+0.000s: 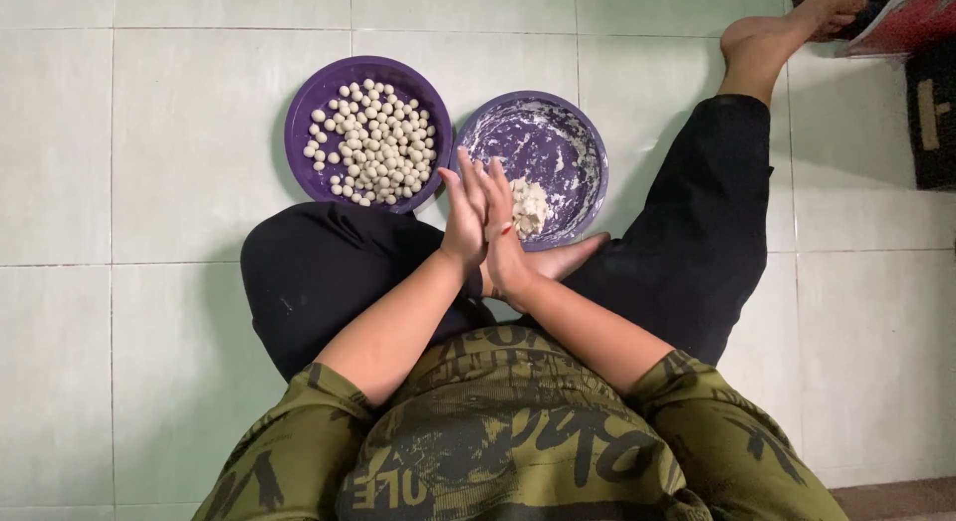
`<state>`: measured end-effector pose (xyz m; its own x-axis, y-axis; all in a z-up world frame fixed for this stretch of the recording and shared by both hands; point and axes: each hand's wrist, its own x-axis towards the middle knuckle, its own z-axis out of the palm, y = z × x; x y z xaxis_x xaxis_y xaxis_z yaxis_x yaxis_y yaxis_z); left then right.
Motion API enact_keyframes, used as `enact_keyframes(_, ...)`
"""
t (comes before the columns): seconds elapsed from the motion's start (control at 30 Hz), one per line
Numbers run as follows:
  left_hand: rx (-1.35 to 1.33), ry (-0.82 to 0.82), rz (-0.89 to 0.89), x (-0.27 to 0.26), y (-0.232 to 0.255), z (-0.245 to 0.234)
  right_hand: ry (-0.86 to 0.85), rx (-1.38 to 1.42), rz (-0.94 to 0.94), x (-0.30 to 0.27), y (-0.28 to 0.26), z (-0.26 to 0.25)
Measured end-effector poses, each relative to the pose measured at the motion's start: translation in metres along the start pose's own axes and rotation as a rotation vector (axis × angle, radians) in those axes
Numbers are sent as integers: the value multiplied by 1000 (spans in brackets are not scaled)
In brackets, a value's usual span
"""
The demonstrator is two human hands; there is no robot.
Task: The person sits on the floor, rolls small pieces of dough into balls, and places them into a bowl.
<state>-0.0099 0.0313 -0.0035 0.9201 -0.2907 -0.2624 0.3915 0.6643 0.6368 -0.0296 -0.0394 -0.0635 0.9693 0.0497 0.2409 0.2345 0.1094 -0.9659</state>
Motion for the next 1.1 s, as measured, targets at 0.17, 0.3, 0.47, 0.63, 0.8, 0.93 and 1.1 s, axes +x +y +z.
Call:
enact_keyframes(0.17, 138, 12, -126, -16, -5, 19, 3, 4, -15, 17, -1, -26)
enact_keyframes(0.3, -16, -18, -104, 15, -40, -29, 4, 8, -21, 11, 0, -14)
enact_keyframes(0.47, 113, -7, -93, -4, 0, 11, 14, 13, -44, 6, -1, -6)
enact_keyframes(0.63, 191, -39, -133, -29, 2, 48, 23, 13, -69, 18, -6, -28)
enact_keyframes(0.8, 642, -260, 404, 1, -16, -7, 35, 18, -86, -1, -9, -11)
enact_keyframes(0.93, 67, 7, -94, -10, -6, 18, 39, 25, -103, 11, -9, -18)
enact_keyframes(1.1, 40, -29, -143, -5, -47, -9, 41, 31, -135, 23, -21, -24)
